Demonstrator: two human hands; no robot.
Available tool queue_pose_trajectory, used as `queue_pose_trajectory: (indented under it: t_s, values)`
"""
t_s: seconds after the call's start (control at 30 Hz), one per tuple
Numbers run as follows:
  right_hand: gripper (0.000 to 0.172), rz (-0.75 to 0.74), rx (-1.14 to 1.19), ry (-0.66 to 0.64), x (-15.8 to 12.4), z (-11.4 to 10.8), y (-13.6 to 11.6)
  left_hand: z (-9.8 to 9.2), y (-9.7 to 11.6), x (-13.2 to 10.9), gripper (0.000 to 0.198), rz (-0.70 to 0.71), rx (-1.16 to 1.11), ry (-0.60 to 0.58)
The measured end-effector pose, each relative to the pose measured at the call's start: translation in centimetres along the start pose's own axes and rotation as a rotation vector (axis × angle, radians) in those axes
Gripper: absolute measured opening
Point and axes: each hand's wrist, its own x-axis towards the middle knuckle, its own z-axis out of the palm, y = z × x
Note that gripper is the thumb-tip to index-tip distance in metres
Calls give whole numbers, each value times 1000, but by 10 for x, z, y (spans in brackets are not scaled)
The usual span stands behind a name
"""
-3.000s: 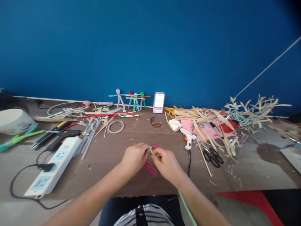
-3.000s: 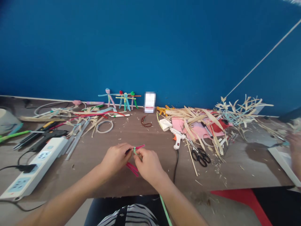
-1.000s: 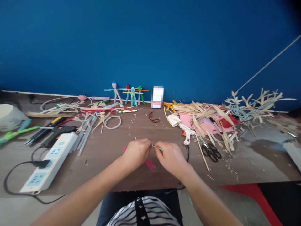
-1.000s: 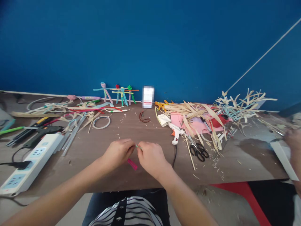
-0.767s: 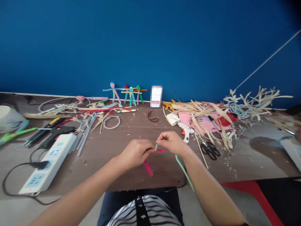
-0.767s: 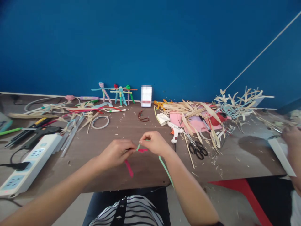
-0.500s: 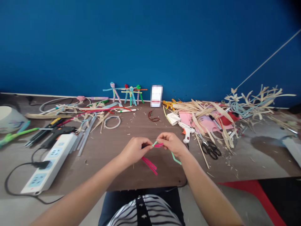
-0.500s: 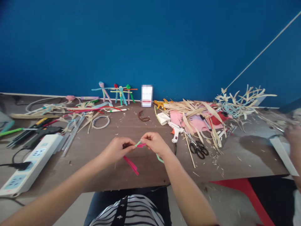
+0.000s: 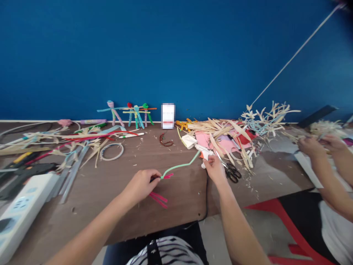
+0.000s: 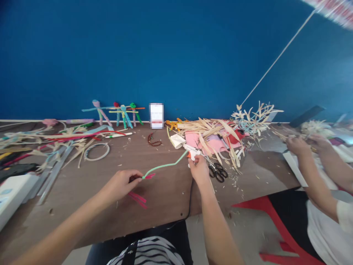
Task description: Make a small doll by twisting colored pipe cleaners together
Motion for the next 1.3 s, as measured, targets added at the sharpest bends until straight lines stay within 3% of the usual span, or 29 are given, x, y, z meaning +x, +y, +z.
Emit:
queue_pose_trajectory:
  t_s: [0.13, 0.37, 0.57, 0.67, 0.83, 1.3]
  values:
    - [42, 125, -182, -44, 10, 1, 12, 5, 0, 3, 22, 37, 21, -28]
    - [16, 182, -100, -58, 20, 4, 17, 10, 0, 5, 21, 22, -18, -8]
    - [22, 240, 128, -84, -14, -20, 33, 5, -1, 3, 23, 2, -15, -9]
    - [28, 99, 363, -119, -48, -29, 18, 5, 1, 4, 23, 2, 31, -26]
    - [23, -174, 191, -192, -84, -21, -21, 11, 5, 5, 23, 10, 76, -17]
    - [18, -410, -98, -126, -87, -16, -42, 8, 3, 0, 24, -45, 106, -22]
